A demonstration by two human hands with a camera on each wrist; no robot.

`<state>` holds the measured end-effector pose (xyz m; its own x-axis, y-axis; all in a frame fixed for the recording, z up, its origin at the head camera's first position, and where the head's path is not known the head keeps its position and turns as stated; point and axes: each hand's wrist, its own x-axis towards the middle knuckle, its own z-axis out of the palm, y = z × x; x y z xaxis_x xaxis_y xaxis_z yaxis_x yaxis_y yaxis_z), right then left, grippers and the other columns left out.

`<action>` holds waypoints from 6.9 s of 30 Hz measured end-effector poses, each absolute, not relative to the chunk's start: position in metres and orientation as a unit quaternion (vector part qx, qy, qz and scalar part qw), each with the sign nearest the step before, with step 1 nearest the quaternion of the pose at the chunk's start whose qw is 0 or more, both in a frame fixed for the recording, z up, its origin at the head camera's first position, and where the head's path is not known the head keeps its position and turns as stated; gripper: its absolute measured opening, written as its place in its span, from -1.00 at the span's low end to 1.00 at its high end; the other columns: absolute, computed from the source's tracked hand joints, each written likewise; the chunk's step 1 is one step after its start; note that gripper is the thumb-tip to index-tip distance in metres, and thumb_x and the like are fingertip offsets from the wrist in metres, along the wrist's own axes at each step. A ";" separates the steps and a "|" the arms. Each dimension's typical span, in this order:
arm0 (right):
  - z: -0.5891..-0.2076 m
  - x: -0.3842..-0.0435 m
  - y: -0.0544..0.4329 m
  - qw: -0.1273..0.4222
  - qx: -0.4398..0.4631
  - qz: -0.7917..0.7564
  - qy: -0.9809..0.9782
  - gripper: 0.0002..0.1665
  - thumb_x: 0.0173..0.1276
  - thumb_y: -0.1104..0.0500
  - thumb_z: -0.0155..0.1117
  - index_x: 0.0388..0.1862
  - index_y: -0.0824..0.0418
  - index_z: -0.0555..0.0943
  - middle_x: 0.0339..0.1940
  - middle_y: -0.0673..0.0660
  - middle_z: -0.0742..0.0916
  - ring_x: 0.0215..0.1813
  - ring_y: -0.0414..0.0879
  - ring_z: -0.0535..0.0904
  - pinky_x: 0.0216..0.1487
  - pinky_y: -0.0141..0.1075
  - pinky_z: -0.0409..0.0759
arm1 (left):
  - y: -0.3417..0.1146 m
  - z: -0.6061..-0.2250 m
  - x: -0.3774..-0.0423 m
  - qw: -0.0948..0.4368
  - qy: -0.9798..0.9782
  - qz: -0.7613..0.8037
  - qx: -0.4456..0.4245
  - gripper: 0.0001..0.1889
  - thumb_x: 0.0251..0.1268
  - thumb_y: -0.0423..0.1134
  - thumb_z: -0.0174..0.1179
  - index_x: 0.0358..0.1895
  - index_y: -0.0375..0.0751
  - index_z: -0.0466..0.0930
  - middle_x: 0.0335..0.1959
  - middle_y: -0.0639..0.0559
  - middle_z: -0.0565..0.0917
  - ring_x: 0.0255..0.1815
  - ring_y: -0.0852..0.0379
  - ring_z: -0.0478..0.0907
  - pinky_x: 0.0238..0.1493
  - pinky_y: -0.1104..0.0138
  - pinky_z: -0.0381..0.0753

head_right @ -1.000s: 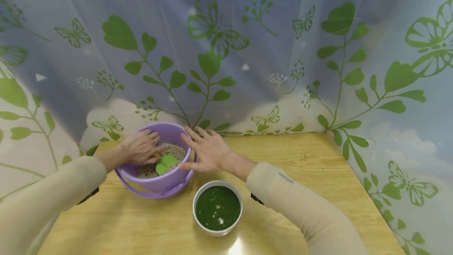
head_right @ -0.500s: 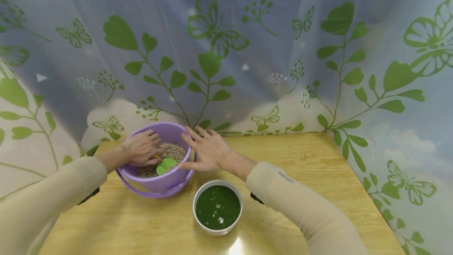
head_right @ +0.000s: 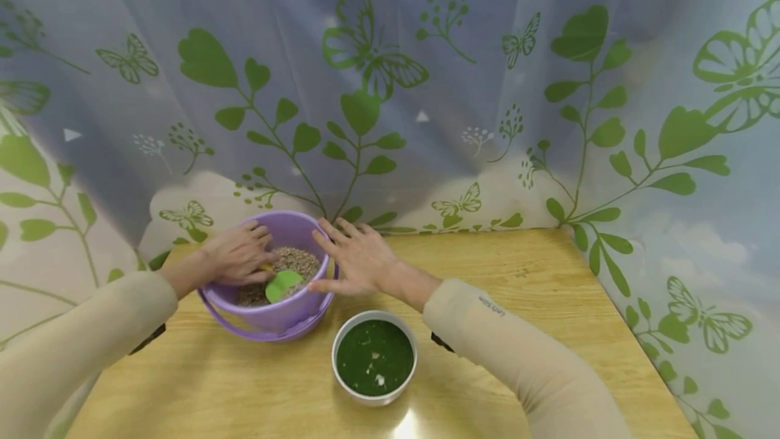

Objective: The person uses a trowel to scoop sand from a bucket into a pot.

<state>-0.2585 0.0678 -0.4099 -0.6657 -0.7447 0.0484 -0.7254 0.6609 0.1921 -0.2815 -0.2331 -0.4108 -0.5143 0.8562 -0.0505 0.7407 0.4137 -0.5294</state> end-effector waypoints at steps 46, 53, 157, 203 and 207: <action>-0.411 -0.260 0.069 0.076 0.407 -0.090 -0.906 0.23 0.40 -0.72 -0.30 0.78 0.01 -0.05 0.81 0.07 0.04 0.74 0.18 0.21 0.58 0.11 0.41 | -0.260 -0.386 -0.271 0.131 -0.879 0.200 -0.413 -0.62 0.54 0.22 0.06 -0.12 0.02 0.64 -0.34 -0.04 0.59 -0.27 -0.01 0.48 -0.11 0.13 0.44; -0.411 -0.259 0.069 0.077 0.404 -0.092 -0.907 0.24 0.39 -0.73 -0.30 0.78 0.00 -0.05 0.81 0.06 0.05 0.74 0.18 0.22 0.58 0.10 0.41 | -0.265 -0.384 -0.269 0.136 -0.886 0.183 -0.403 -0.64 0.52 0.20 0.10 -0.14 0.00 0.65 -0.31 -0.06 0.63 -0.26 -0.04 0.51 -0.07 0.09 0.48; -0.417 -0.206 0.165 0.130 0.441 -0.023 -0.888 0.27 0.39 -0.75 -0.47 0.75 0.09 0.09 0.76 0.16 0.23 0.70 0.20 0.29 0.53 0.15 0.45 | -0.220 -0.363 -0.250 0.171 -0.881 0.118 -0.425 -0.61 0.55 0.21 0.06 -0.09 0.00 0.67 -0.25 -0.05 0.70 -0.15 -0.06 0.66 0.04 0.06 0.64; -0.465 -0.151 0.197 0.171 0.448 -0.014 -0.877 0.35 0.24 -0.79 -0.11 0.68 0.13 0.26 0.69 0.19 0.39 0.64 0.21 0.39 0.48 0.19 0.49 | -0.151 -0.375 -0.212 0.235 -0.832 0.146 -0.481 -0.62 0.53 0.29 0.04 -0.24 0.12 0.60 -0.42 0.15 0.59 -0.36 0.12 0.40 -0.22 0.26 0.35; -0.467 -0.151 0.199 0.174 0.450 -0.020 -0.876 0.37 0.22 -0.80 -0.12 0.68 0.14 0.26 0.70 0.19 0.37 0.63 0.23 0.39 0.49 0.20 0.47 | -0.146 -0.377 -0.210 0.241 -0.825 0.144 -0.490 -0.62 0.53 0.28 0.04 -0.28 0.12 0.59 -0.44 0.15 0.58 -0.36 0.12 0.42 -0.23 0.26 0.35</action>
